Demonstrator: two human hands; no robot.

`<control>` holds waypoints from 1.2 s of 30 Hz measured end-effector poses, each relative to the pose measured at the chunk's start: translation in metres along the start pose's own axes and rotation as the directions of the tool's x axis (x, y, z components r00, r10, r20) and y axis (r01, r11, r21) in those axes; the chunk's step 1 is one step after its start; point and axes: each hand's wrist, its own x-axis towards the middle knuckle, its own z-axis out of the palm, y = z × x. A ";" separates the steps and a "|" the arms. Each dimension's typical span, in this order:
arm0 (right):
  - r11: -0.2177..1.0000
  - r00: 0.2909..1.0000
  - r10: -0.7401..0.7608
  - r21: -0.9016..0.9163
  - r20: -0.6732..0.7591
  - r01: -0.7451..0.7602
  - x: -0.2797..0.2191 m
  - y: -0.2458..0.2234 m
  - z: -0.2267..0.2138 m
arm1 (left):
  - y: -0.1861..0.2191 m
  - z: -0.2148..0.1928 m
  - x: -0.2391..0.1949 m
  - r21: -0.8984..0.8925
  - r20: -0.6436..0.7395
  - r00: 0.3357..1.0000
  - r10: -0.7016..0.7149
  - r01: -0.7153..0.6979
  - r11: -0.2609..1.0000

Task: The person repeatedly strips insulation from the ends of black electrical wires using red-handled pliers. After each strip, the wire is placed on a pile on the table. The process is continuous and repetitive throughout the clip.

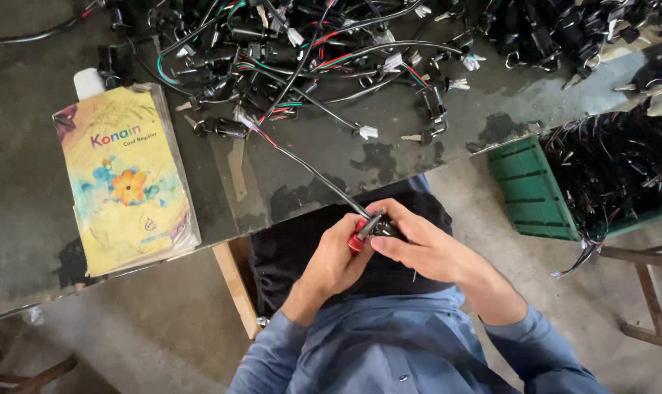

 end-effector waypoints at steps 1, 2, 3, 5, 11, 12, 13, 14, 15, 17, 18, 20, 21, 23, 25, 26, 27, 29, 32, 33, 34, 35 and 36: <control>1.000 1.000 0.023 0.019 0.013 -0.023 0.002 0.003 0.000 | 0.000 0.000 -0.001 0.005 0.006 0.999 -0.051 0.051 0.999; 0.997 0.997 -0.077 -0.034 -0.023 0.076 0.005 0.006 0.000 | -0.001 0.000 -0.003 0.009 0.016 0.995 -0.101 0.101 0.995; 0.981 0.983 -0.178 -0.090 -0.052 0.173 0.008 0.010 0.002 | -0.003 0.000 -0.007 -0.005 0.025 0.987 -0.160 0.160 0.987; 0.901 0.931 -0.345 -0.322 -0.119 0.292 0.011 0.019 0.006 | -0.009 0.001 -0.020 -0.035 0.046 0.959 -0.280 0.282 0.959; 0.704 0.895 -0.398 -0.693 -0.200 0.158 0.021 0.033 0.015 | -0.026 0.019 -0.042 0.480 -0.249 0.954 -0.169 0.273 0.834; 0.675 0.881 -0.443 -0.709 -0.165 0.206 0.022 0.033 0.016 | -0.028 0.018 -0.042 0.435 -0.242 0.954 -0.176 0.269 0.859; 0.643 0.865 -0.485 -0.723 -0.129 0.253 0.023 0.032 0.015 | -0.029 0.019 -0.042 0.390 -0.235 0.955 -0.182 0.264 0.882; 0.682 0.876 -0.453 -0.697 -0.165 0.221 0.022 0.032 0.014 | -0.029 0.018 -0.043 0.342 -0.221 0.957 -0.188 0.256 0.904; 0.718 0.886 -0.419 -0.670 -0.200 0.188 0.021 0.031 0.013 | -0.029 0.017 -0.044 0.325 -0.207 0.964 -0.168 0.230 0.917; 0.735 0.883 -0.426 -0.644 -0.198 0.211 0.021 0.029 0.011 | -0.027 0.013 -0.047 0.295 -0.186 0.974 -0.130 0.182 0.938; 0.716 0.867 -0.470 -0.647 -0.167 0.263 0.021 0.029 0.011 | -0.027 0.012 -0.048 0.252 -0.167 0.973 -0.162 0.201 0.947; 0.695 0.848 -0.513 -0.644 -0.134 0.319 0.021 0.029 0.013 | -0.025 0.011 -0.047 0.165 -0.121 0.966 -0.226 0.244 0.956; 0.697 0.848 -0.514 -0.641 -0.131 0.323 0.020 0.030 0.014 | -0.024 0.011 -0.045 0.217 -0.148 0.971 -0.189 0.219 0.951; 0.704 0.854 -0.498 -0.645 -0.150 0.297 0.017 0.030 0.014 | -0.021 0.017 -0.042 0.315 -0.195 0.975 -0.105 0.164 0.935; 0.716 0.866 -0.465 -0.653 -0.182 0.247 0.015 0.030 0.016 | -0.019 0.021 -0.040 0.364 -0.226 0.967 -0.117 0.196 0.911; 0.712 0.867 -0.460 -0.662 -0.188 0.234 0.015 0.028 0.017 | -0.018 0.021 -0.039 0.389 -0.240 0.963 -0.121 0.209 0.897; 0.708 0.868 -0.456 -0.670 -0.195 0.222 0.015 0.026 0.018 | -0.017 0.022 -0.039 0.383 -0.235 0.967 -0.102 0.189 0.904; 0.704 0.867 -0.454 -0.680 -0.207 0.207 0.014 0.021 0.020 | -0.016 0.021 -0.037 0.372 -0.227 0.972 -0.058 0.142 0.917; 0.649 0.876 -0.406 -0.757 -0.261 0.076 0.013 0.016 0.028 | -0.016 0.021 -0.039 0.311 -0.208 0.971 -0.114 0.176 0.934; 0.576 0.877 -0.364 -0.816 -0.314 -0.052 0.012 0.015 0.030 | -0.016 0.022 -0.037 0.293 -0.184 0.965 -0.188 0.236 0.926; 0.493 0.872 -0.323 -0.852 -0.368 -0.177 0.011 0.017 0.036 | -0.017 0.022 -0.040 0.280 -0.159 0.951 -0.266 0.302 0.911; 0.504 0.861 -0.367 -0.853 -0.353 -0.134 0.008 0.020 0.041 | -0.017 0.022 -0.045 0.268 -0.132 0.930 -0.343 0.367 0.891; 0.508 0.841 -0.421 -0.857 -0.340 -0.092 0.009 0.021 0.041 | -0.017 0.022 -0.043 0.243 -0.133 0.939 -0.317 0.341 0.908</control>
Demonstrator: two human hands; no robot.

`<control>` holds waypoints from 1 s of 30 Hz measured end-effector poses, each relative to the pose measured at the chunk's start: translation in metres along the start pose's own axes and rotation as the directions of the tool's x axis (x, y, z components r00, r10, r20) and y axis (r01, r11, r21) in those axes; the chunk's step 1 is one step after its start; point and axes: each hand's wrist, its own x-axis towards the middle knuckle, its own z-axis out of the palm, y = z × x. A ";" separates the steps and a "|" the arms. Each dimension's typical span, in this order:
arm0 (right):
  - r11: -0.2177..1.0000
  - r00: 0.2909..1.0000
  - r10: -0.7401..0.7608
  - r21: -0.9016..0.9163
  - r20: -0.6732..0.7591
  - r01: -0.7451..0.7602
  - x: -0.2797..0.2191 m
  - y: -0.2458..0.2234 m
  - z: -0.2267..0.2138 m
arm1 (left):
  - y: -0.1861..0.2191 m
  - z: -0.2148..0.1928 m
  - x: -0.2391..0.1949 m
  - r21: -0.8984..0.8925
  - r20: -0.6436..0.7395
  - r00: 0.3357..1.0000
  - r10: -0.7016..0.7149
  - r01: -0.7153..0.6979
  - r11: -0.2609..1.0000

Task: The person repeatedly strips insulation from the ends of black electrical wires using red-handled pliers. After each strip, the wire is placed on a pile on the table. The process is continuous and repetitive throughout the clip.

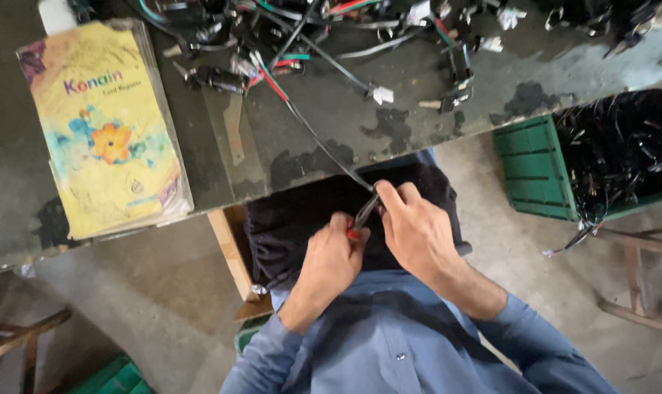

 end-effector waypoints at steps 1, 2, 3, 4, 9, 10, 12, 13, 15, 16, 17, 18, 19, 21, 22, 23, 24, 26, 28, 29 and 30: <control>0.999 0.998 -0.036 0.022 -0.047 0.037 0.001 0.002 0.001 | 0.001 0.000 0.004 -0.029 -0.008 1.000 0.026 -0.026 0.999; 0.997 0.993 -0.069 0.030 -0.095 0.073 0.000 0.003 0.004 | 0.000 0.001 0.004 -0.058 -0.011 0.999 0.045 -0.045 0.997; 0.993 0.984 -0.103 0.037 -0.143 0.109 0.000 0.005 0.007 | 0.000 0.002 0.006 -0.060 -0.072 0.988 0.140 -0.144 0.988; 0.989 0.973 -0.133 0.041 -0.190 0.143 0.000 0.008 0.008 | 0.000 0.003 0.007 -0.056 -0.129 0.964 0.234 -0.242 0.969; 0.972 0.991 -0.128 0.194 -0.035 0.133 0.008 0.010 -0.002 | 0.007 0.004 0.010 -0.088 -0.020 1.000 0.008 -0.010 0.996; 0.962 0.993 -0.121 0.244 -0.005 0.118 0.010 0.009 -0.010 | 0.010 0.002 0.012 -0.110 0.051 0.998 -0.040 0.045 0.993; 0.913 0.975 -0.119 0.406 0.187 0.034 0.010 0.010 -0.033 | 0.017 -0.005 0.016 -0.159 0.017 0.995 0.103 -0.099 0.982; 0.879 0.951 -0.132 0.477 0.280 -0.019 0.010 0.012 -0.044 | 0.020 -0.010 0.019 -0.169 -0.090 0.954 0.286 -0.297 0.940; 0.826 0.886 -0.150 0.548 0.439 -0.131 0.003 0.013 -0.055 | 0.023 -0.021 0.020 -0.101 -0.191 0.821 0.537 -0.561 0.822; 0.798 0.840 -0.168 0.571 0.516 -0.191 0.000 0.015 -0.058 | 0.023 -0.026 0.020 -0.041 -0.190 0.762 0.619 -0.636 0.771; 0.785 0.829 -0.131 0.567 0.543 -0.248 -0.003 0.017 -0.058 | 0.023 -0.028 0.019 0.017 -0.183 0.696 0.694 -0.703 0.711; 0.771 0.818 -0.097 0.563 0.566 -0.298 -0.003 0.019 -0.055 | 0.021 -0.030 0.019 -0.011 -0.157 0.726 0.669 -0.679 0.734; 0.755 0.805 -0.064 0.556 0.589 -0.347 -0.003 0.021 -0.051 | 0.020 -0.030 0.019 -0.038 -0.130 0.754 0.644 -0.653 0.757; 0.806 0.930 -0.165 0.588 0.328 -0.064 -0.005 0.025 -0.038 | 0.016 -0.022 0.019 -0.080 -0.118 0.829 0.547 -0.556 0.827; 0.818 0.956 -0.225 0.570 0.189 0.080 -0.005 0.027 -0.030 | 0.014 -0.016 0.013 -0.095 -0.135 0.873 0.469 -0.483 0.871; 0.891 0.974 -0.199 0.434 0.112 0.132 -0.003 0.029 -0.018 | 0.012 -0.008 0.009 -0.111 -0.150 0.909 0.388 -0.406 0.907; 0.944 0.982 -0.182 0.287 0.038 0.164 -0.002 0.029 -0.004 | 0.009 0.001 0.009 -0.125 -0.080 0.971 0.226 -0.235 0.964; 0.973 0.985 -0.172 0.163 0.017 0.167 -0.002 0.031 0.021 | 0.005 0.011 0.002 -0.110 0.061 0.991 -0.119 0.126 0.986; 0.967 0.980 -0.165 0.215 0.110 0.139 0.005 0.037 0.030 | 0.005 0.006 0.002 -0.057 0.023 0.998 -0.065 0.066 0.996; 0.950 0.975 -0.147 0.299 0.168 0.091 0.012 0.043 0.026 | 0.006 -0.003 0.009 -0.028 0.004 1.000 -0.027 0.028 0.999; 0.924 0.961 -0.135 0.382 0.242 0.034 0.015 0.051 0.015 | 0.009 -0.013 0.009 0.001 -0.012 0.998 0.062 -0.062 0.998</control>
